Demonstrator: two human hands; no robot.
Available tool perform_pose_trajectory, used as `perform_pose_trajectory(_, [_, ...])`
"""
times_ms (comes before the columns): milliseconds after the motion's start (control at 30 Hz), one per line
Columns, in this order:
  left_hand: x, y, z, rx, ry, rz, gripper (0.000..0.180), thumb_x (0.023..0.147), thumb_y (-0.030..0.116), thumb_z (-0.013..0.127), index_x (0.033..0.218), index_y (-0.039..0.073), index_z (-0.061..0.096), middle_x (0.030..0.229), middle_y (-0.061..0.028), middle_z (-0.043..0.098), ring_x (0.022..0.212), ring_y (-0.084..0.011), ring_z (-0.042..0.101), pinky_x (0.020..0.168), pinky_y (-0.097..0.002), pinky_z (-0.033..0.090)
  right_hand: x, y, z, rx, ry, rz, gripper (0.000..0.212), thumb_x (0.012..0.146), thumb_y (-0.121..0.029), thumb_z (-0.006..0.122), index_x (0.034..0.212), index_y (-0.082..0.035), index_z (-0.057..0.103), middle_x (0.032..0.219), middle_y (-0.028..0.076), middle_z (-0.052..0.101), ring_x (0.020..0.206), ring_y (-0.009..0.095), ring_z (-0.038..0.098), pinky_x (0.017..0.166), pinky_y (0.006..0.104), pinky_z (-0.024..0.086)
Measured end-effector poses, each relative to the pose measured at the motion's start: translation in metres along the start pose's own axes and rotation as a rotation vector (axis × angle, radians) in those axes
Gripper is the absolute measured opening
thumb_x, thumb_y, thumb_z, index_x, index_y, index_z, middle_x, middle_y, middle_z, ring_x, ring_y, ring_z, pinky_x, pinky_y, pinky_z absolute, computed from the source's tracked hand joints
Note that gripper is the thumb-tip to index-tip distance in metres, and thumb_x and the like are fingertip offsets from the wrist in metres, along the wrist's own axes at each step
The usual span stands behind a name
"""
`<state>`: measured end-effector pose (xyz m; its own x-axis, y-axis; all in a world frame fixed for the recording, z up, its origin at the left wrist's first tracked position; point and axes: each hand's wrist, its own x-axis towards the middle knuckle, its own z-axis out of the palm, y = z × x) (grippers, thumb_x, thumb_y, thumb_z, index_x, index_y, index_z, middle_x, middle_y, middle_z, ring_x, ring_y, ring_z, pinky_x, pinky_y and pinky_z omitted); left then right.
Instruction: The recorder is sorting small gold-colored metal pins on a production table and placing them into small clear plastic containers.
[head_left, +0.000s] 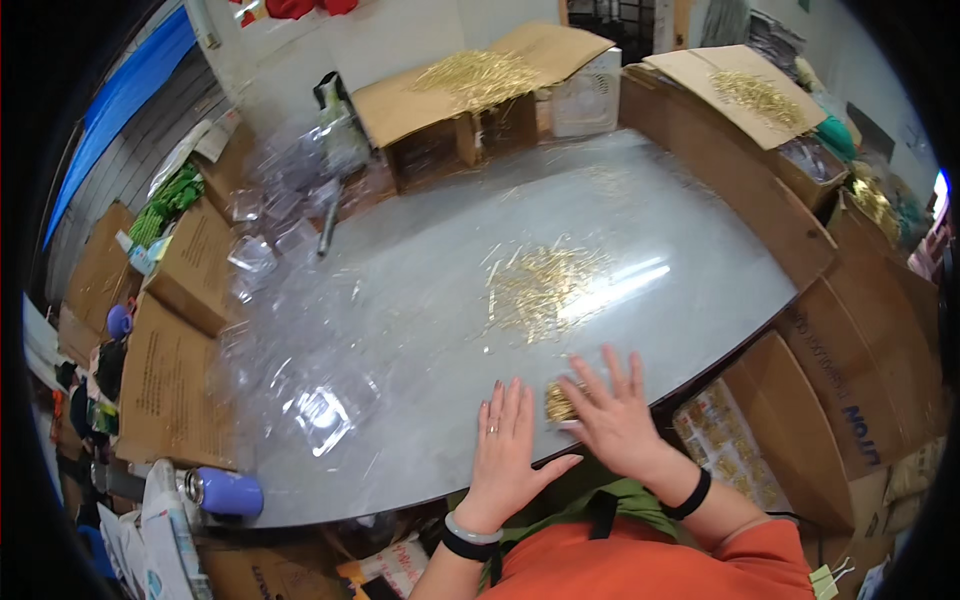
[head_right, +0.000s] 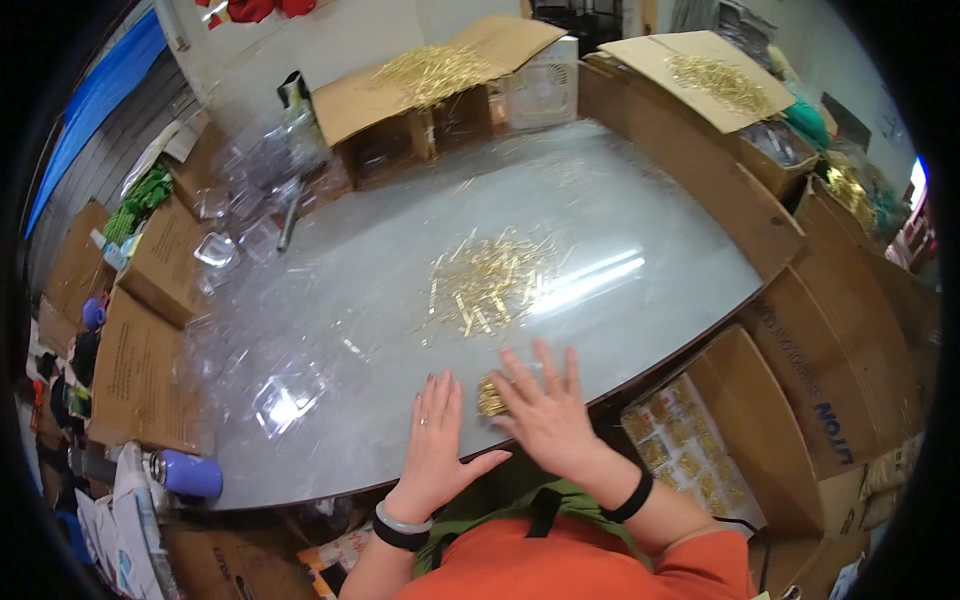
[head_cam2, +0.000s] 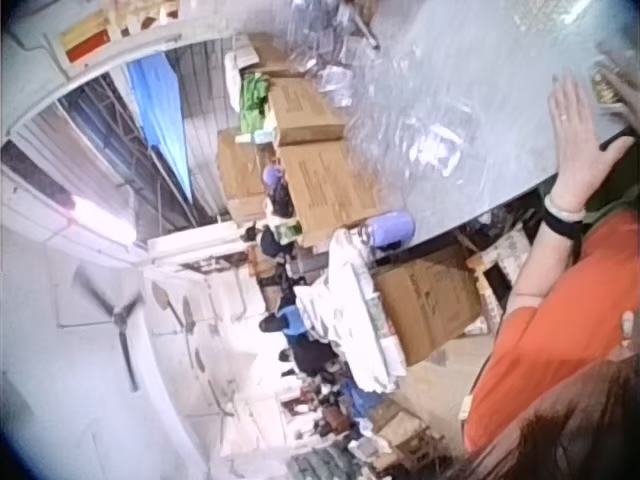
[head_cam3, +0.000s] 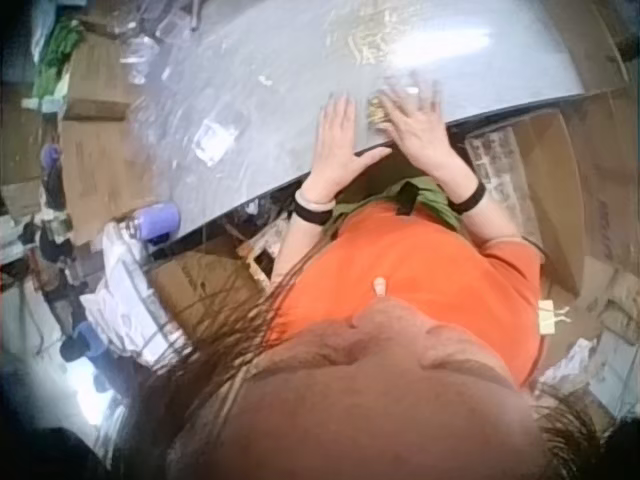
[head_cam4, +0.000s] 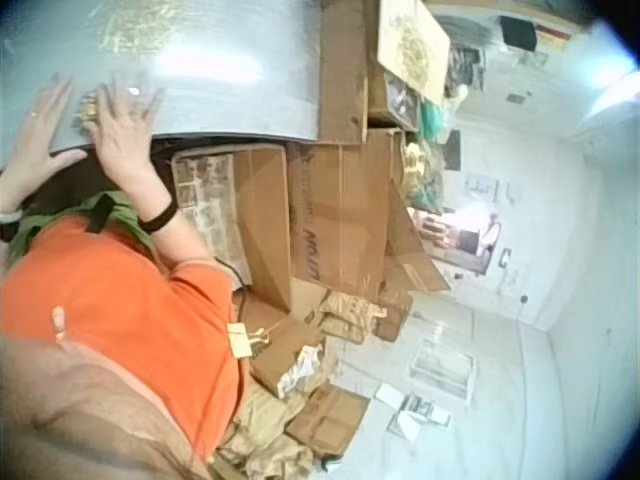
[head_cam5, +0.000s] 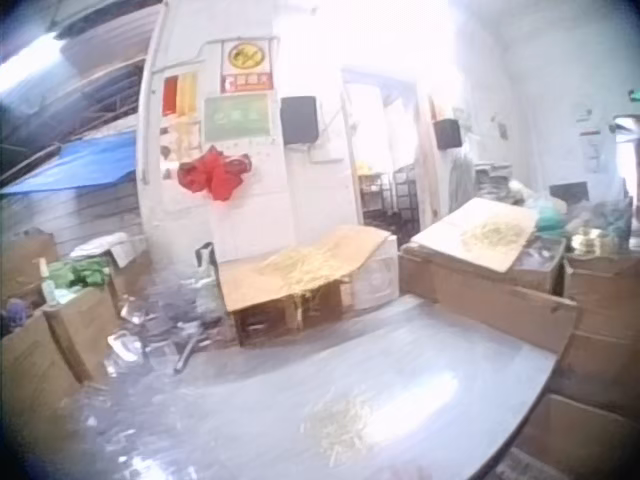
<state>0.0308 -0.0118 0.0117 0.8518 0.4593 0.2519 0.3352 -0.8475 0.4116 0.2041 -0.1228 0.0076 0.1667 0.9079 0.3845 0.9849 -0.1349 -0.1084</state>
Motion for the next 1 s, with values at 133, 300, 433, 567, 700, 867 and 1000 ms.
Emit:
perform_pose_trajectory(133, [0.013, 0.012, 0.007, -0.052, -0.054, 0.032, 0.105, 0.086, 0.047, 0.079, 0.155, -0.011, 0.025, 0.161, -0.0300, 0.030, 0.150, -0.0481, 0.027, 0.123, -0.0584, 0.020, 0.002, 0.005, 0.001, -0.025, -0.072, -0.043, 0.061, 0.093, -0.041, 0.067, 0.143, -0.008, 0.056, 0.154, 0.009, 0.050, 0.148, 0.032, 0.039, 0.119, 0.0720, 0.014])
perform_pose_trajectory(300, [-0.005, -0.003, -0.005, -0.050, 0.009, -0.058, 0.101, 0.086, 0.037, 0.080, 0.155, -0.011, 0.025, 0.158, -0.0331, 0.031, 0.149, -0.0492, 0.028, 0.122, -0.0582, 0.023, -0.012, 0.084, -0.002, -0.146, -0.076, 0.275, 0.070, 0.093, -0.040, 0.066, 0.150, -0.004, 0.046, 0.154, 0.015, 0.050, 0.143, 0.033, 0.046, 0.120, 0.0702, 0.016])
perform_pose_trajectory(433, [-0.020, -0.020, -0.015, 0.075, 0.044, -0.091, 0.091, 0.086, 0.035, 0.081, 0.150, -0.011, 0.036, 0.154, -0.0319, 0.039, 0.146, -0.0488, 0.034, 0.121, -0.0585, 0.026, -0.009, 0.202, -0.018, -0.392, -0.190, 0.585, 0.065, 0.101, -0.035, 0.055, 0.156, -0.004, 0.037, 0.159, 0.017, 0.042, 0.147, 0.033, 0.040, 0.124, 0.0642, 0.012])
perform_pose_trajectory(567, [-0.023, -0.024, -0.010, 0.150, 0.084, -0.101, 0.082, 0.087, 0.038, 0.078, 0.144, -0.011, 0.045, 0.149, -0.0280, 0.047, 0.142, -0.0468, 0.040, 0.119, -0.0585, 0.029, 0.007, 0.293, -0.029, -0.357, -0.157, 0.713, 0.061, 0.105, -0.037, 0.051, 0.156, -0.006, 0.037, 0.160, 0.016, 0.041, 0.150, 0.032, 0.037, 0.123, 0.0642, 0.015])
perform_pose_trajectory(700, [-0.022, -0.023, -0.006, 0.208, 0.109, -0.105, 0.080, 0.089, 0.043, 0.075, 0.143, -0.010, 0.048, 0.148, -0.0268, 0.049, 0.141, -0.0451, 0.042, 0.119, -0.0576, 0.030, 0.012, 0.333, -0.023, -0.362, -0.153, 0.739, 0.064, 0.102, -0.038, 0.056, 0.155, -0.005, 0.037, 0.162, 0.017, 0.035, 0.153, 0.035, 0.029, 0.123, 0.0642, 0.016])
perform_pose_trajectory(867, [-0.022, -0.024, -0.006, 0.206, 0.124, -0.098, 0.079, 0.089, 0.043, 0.074, 0.142, -0.010, 0.049, 0.148, -0.0268, 0.049, 0.140, -0.0452, 0.042, 0.119, -0.0578, 0.030, 0.014, 0.328, -0.024, -0.452, -0.048, 0.713, 0.075, 0.097, -0.038, 0.063, 0.155, 0.001, 0.034, 0.166, 0.021, 0.026, 0.156, 0.037, 0.019, 0.124, 0.0624, 0.016])
perform_pose_trajectory(1000, [-0.022, -0.023, -0.006, 0.182, 0.129, -0.097, 0.080, 0.089, 0.043, 0.074, 0.143, -0.011, 0.047, 0.149, -0.0275, 0.048, 0.141, -0.0454, 0.042, 0.119, -0.0582, 0.029, 0.027, 0.276, -0.036, -0.433, 0.053, 0.548, 0.080, 0.094, -0.037, 0.067, 0.153, 0.005, 0.035, 0.163, 0.027, 0.030, 0.154, 0.040, 0.024, 0.125, 0.0573, 0.018])
